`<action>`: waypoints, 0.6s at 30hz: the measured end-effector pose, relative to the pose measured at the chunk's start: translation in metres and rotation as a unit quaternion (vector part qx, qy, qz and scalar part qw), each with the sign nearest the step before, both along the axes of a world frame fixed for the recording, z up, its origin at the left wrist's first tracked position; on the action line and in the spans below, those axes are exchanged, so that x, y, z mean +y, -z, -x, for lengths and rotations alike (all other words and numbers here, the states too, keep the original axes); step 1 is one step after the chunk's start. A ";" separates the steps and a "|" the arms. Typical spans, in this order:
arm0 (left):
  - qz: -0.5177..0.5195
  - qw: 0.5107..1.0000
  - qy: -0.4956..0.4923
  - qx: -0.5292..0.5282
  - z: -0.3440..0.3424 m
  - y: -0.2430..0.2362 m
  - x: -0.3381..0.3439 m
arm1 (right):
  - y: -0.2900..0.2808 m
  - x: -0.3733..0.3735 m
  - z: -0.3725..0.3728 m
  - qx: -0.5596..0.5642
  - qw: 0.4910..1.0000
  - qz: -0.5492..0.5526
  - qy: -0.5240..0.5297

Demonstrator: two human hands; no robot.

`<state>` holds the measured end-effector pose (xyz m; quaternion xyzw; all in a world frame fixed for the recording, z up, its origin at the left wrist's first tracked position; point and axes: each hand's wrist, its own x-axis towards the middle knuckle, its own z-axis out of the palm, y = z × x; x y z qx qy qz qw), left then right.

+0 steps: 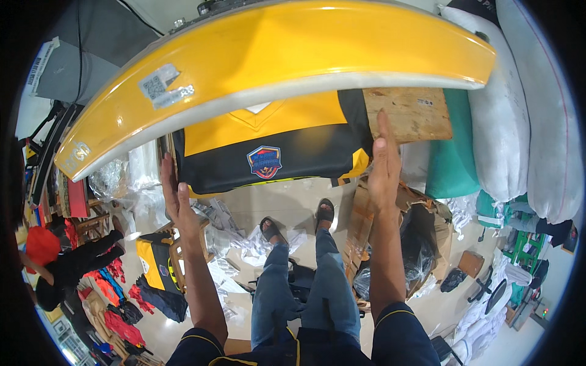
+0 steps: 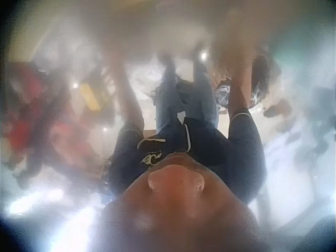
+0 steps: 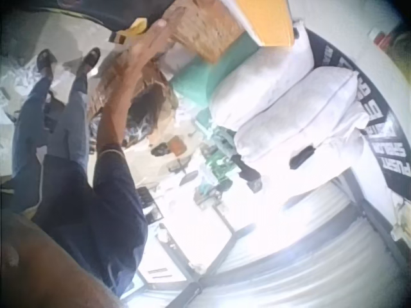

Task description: The person operates a heat press to apply designs to shirts, moves garments between a work table and the press, and manages fabric pieces in a production facility.

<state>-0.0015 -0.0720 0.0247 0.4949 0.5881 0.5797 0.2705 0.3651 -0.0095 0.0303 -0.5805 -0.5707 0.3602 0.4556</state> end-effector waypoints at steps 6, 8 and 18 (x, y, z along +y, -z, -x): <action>0.054 0.996 0.003 -0.067 -0.006 0.015 -0.004 | 0.009 -0.008 0.011 0.110 0.994 0.016 0.005; 0.042 0.997 0.007 -0.062 -0.006 0.014 -0.003 | 0.010 -0.005 0.013 0.133 0.991 0.024 0.006; 0.072 0.997 0.011 -0.025 0.016 -0.016 -0.035 | -0.067 -0.026 0.005 -0.241 0.969 0.046 -0.004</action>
